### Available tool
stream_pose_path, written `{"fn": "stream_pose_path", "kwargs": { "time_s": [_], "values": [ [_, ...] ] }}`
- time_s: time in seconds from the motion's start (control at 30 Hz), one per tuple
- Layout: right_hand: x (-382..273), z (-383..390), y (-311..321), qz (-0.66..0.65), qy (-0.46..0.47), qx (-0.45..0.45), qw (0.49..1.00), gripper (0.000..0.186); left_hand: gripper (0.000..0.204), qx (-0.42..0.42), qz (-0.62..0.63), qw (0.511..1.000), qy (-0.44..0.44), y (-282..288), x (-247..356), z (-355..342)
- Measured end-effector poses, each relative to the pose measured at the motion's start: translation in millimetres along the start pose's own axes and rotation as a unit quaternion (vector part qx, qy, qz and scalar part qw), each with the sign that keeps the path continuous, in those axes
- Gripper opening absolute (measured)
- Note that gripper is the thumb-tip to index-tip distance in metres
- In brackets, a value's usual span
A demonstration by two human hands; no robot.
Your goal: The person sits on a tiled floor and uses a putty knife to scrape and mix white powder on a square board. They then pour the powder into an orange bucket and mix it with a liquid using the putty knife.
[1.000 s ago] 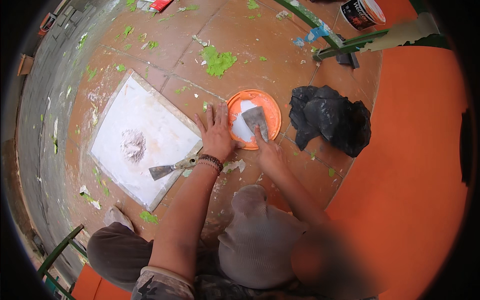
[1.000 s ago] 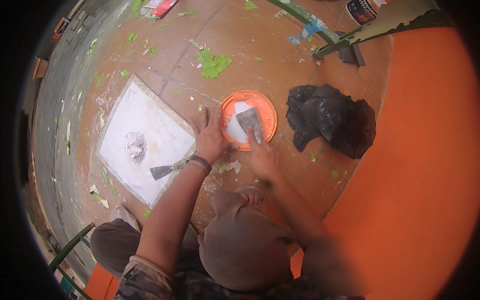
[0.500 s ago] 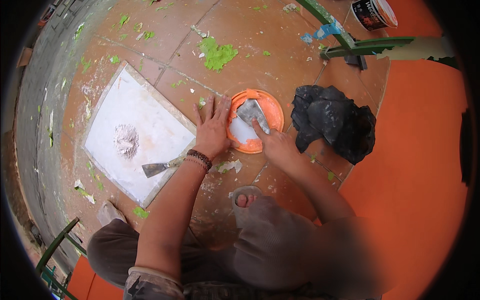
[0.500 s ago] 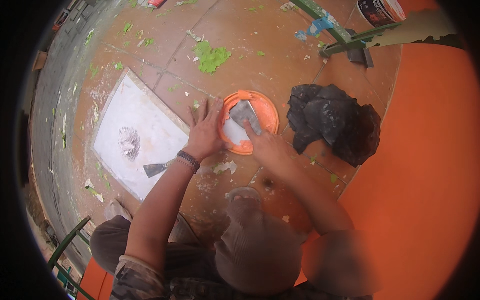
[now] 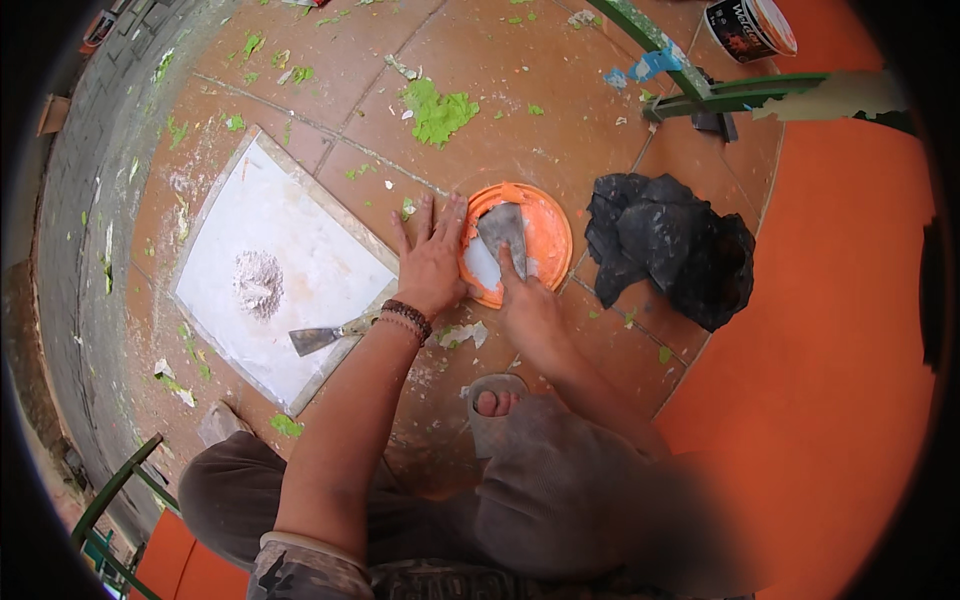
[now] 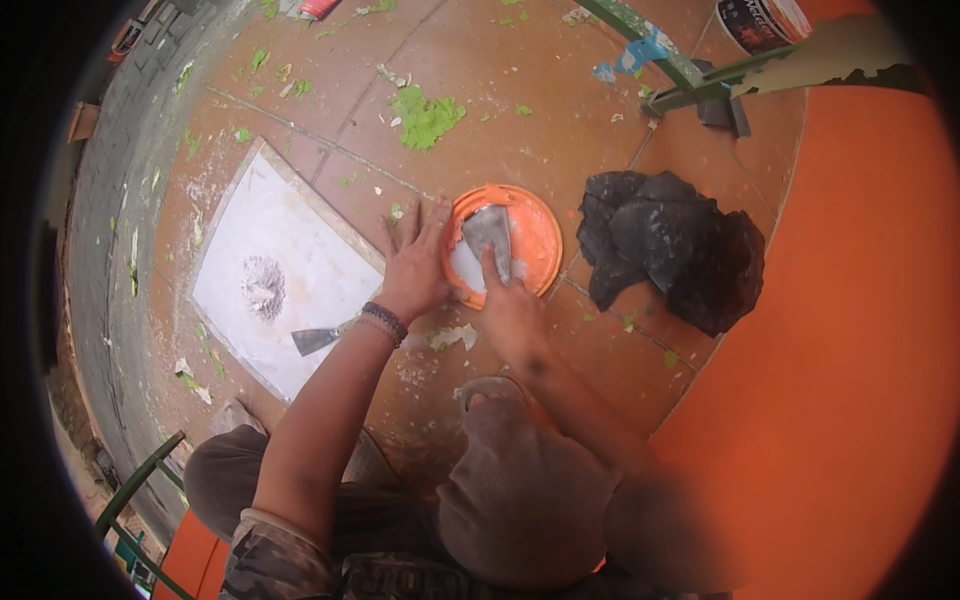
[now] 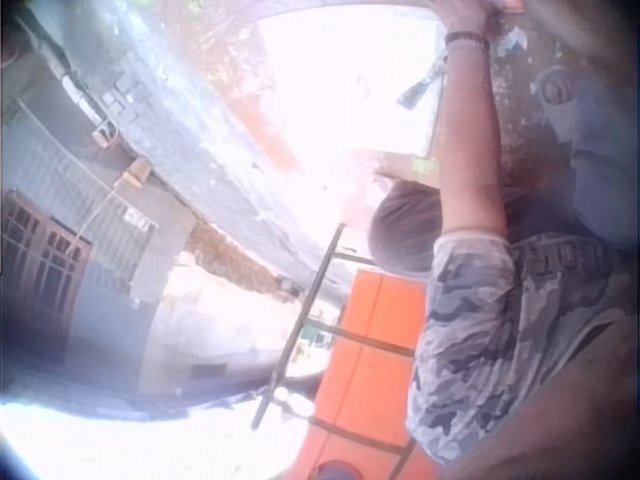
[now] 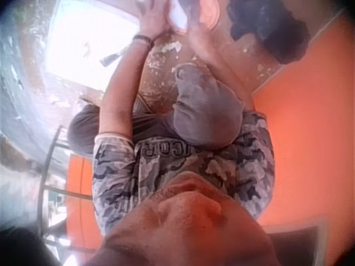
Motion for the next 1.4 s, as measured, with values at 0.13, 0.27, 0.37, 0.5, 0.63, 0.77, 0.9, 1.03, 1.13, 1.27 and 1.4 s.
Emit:
{"fn": "stream_pose_path", "kwargs": {
  "time_s": [0.13,0.27,0.37,0.5,0.63,0.77,0.9,1.03,1.13,1.27,1.4],
  "values": [
    [13.5,6.6,3.8,-0.081,-0.031,0.028,0.996,0.066,0.128,0.016,-0.001,1.0,0.01,0.8,-2.5,1.1],
    [19.5,24.5,-10.2,-0.023,-0.059,-0.06,0.996,0.069,0.123,0.038,-0.011,0.998,0.048,1.9,-8.4,6.2],
    [6.8,10.4,2.2,-0.009,-0.054,-0.043,0.998,0.067,0.119,0.059,-0.028,0.996,0.057,-0.6,-9.1,7.4],
    [-9.3,-1.5,4.3,0.0,-0.038,0.024,0.999,0.065,0.117,0.068,-0.014,0.996,0.048,1.1,-5.4,8.8],
    [-25.8,-0.5,-0.7,-0.026,-0.046,0.006,0.999,0.063,0.113,0.064,-0.04,0.996,0.051,-5.8,-8.3,10.4],
    [-9.4,-3.3,-5.9,-0.178,-0.026,0.094,0.979,0.055,0.104,0.089,-0.06,0.993,0.045,-13.0,-5.1,5.2],
    [7.6,18.1,12.0,-0.239,0.0,0.195,0.951,0.048,0.104,0.036,-0.059,0.996,0.055,-4.8,-3.8,8.4],
    [15.9,40.8,15.5,-0.113,-0.044,0.074,0.99,0.053,0.106,0.037,-0.041,0.997,0.058,2.1,-1.6,11.2],
    [23.9,47.1,-4.7,-0.092,-0.003,0.015,0.996,0.054,0.107,0.065,-0.031,0.996,0.052,3.8,-6.6,17.7],
    [9.9,40.0,-0.2,-0.039,0.063,-0.018,0.997,0.058,0.105,0.118,-0.005,0.993,0.023,1.8,-8.4,24.3],
    [6.9,5.9,0.0,0.013,0.127,-0.037,0.991,0.062,0.104,0.104,0.003,0.994,0.038,1.5,-11.9,26.0]
  ]
}}
Point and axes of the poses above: each hand's wrist, its own z-axis away from the middle knuckle, its own y-axis out of the back of the hand, x = y × z, the point moved 9 cm from there along -z, towards the middle knuckle, and after that the axes turned 9 degrees about -z, right-handed, at the moved point
